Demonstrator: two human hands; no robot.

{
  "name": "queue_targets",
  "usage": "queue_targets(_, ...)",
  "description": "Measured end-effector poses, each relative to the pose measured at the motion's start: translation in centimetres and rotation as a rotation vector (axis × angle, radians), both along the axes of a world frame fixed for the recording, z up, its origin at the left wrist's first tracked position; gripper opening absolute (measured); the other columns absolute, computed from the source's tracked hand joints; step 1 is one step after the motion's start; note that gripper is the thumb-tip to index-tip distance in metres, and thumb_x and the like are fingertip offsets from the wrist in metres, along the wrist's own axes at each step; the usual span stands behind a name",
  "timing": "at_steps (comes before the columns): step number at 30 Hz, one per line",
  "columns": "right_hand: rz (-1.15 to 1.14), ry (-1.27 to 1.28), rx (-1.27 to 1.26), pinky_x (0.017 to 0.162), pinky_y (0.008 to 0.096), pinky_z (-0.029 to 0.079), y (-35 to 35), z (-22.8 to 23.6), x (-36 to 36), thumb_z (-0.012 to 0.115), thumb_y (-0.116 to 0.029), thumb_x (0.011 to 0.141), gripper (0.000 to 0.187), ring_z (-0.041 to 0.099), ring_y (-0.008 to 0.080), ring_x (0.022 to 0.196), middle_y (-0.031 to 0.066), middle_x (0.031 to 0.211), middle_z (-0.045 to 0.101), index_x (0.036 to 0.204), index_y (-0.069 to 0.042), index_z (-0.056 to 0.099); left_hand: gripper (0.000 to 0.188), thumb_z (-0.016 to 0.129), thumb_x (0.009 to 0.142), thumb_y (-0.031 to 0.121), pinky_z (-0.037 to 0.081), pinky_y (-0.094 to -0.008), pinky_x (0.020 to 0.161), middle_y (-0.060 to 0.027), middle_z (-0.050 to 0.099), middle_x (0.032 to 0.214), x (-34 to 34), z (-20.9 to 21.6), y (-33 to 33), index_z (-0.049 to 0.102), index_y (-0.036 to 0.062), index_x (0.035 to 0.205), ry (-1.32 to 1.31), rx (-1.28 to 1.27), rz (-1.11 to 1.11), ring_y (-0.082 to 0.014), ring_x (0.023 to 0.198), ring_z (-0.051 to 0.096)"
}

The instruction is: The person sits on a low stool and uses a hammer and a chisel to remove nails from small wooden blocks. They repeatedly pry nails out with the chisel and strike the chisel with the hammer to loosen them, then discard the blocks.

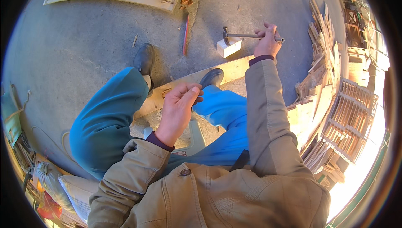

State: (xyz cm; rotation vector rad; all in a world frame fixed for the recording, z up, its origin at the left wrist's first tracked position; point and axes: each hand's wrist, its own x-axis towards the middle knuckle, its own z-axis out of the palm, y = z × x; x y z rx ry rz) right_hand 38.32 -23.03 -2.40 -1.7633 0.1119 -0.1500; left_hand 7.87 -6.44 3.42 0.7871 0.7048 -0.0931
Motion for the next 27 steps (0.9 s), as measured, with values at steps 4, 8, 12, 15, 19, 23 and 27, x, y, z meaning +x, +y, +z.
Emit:
queue_targets(4, -0.089, 0.004, 0.194, 0.071, 0.0361, 0.055, -0.4, -0.2, 0.8, 0.049, -0.028, 0.107, 0.035, 0.052, 0.0141, 0.058, 0.0020, 0.059, 0.048, 0.092, 0.002, 0.061, 0.024, 0.059, 0.103, 0.020, 0.052, -0.0294, 0.086, -0.0071, 0.071, 0.102, 0.0, 0.0, 0.0, 0.069, 0.0012, 0.115, 0.005, 0.004, -0.003, -0.0159, 0.092, 0.067)
queue_targets(8, -0.111, 0.000, 0.121, 0.074, 0.0382, 0.056, -0.5, -0.5, 0.5, 0.048, -0.028, 0.107, 0.035, 0.048, 0.0140, 0.056, 0.0024, 0.061, 0.047, 0.089, 0.001, 0.057, 0.025, 0.059, 0.104, 0.020, 0.053, -0.0293, 0.085, -0.0073, 0.071, 0.101, 0.2, 0.1, -0.3, 0.070, 0.0012, 0.115, 0.017, -0.009, -0.006, -0.0160, 0.091, 0.067)
queue_targets(12, -0.143, -0.023, 0.209, 0.069, 0.0364, 0.052, -1.1, -0.4, 0.3, 0.049, -0.027, 0.107, 0.035, 0.043, 0.0135, 0.055, 0.0019, 0.063, 0.044, 0.086, 0.000, 0.055, 0.025, 0.059, 0.104, 0.020, 0.052, -0.0292, 0.084, -0.0070, 0.070, 0.100, 0.3, 0.1, -0.5, 0.069, 0.0006, 0.114, 0.019, -0.026, 0.000, -0.0153, 0.090, 0.066)
queue_targets(15, -0.167, -0.024, 0.276, 0.064, 0.0351, 0.046, -1.5, 0.1, 0.7, 0.050, -0.027, 0.106, 0.034, 0.039, 0.0128, 0.056, 0.0015, 0.064, 0.043, 0.084, -0.002, 0.053, 0.025, 0.060, 0.104, 0.020, 0.051, -0.0289, 0.081, -0.0061, 0.069, 0.099, 0.2, 0.1, -0.5, 0.068, -0.0009, 0.113, 0.011, -0.033, 0.001, -0.0136, 0.089, 0.063)
queue_targets(19, -0.140, -0.040, 0.300, 0.059, 0.0348, 0.041, -0.9, 0.8, 1.4, 0.051, -0.026, 0.105, 0.033, 0.036, 0.0119, 0.057, 0.0010, 0.067, 0.041, 0.082, -0.004, 0.050, 0.024, 0.060, 0.104, 0.020, 0.051, -0.0290, 0.081, -0.0055, 0.068, 0.097, 0.2, -0.2, -0.5, 0.069, -0.0010, 0.112, 0.015, -0.024, -0.007, -0.0133, 0.088, 0.062)
queue_targets(23, -0.112, -0.046, 0.337, 0.060, 0.0347, 0.041, 0.5, 1.8, 2.0, 0.052, -0.027, 0.105, 0.033, 0.036, 0.0118, 0.057, 0.0012, 0.068, 0.042, 0.081, -0.005, 0.050, 0.025, 0.060, 0.103, 0.021, 0.053, -0.0289, 0.084, -0.0067, 0.071, 0.100, 0.1, -0.5, -0.6, 0.069, 0.0009, 0.113, 0.022, -0.011, -0.037, -0.0153, 0.090, 0.067)
queue_targets(27, -0.105, -0.060, 0.397, 0.062, 0.0347, 0.044, 1.5, 2.5, 2.6, 0.053, -0.028, 0.105, 0.033, 0.037, 0.0124, 0.056, 0.0007, 0.069, 0.041, 0.081, -0.005, 0.049, 0.024, 0.060, 0.103, 0.021, 0.053, -0.0288, 0.084, -0.0067, 0.071, 0.099, 0.2, -0.6, -0.8, 0.069, 0.0001, 0.113, 0.035, -0.022, -0.036, -0.0153, 0.090, 0.067)
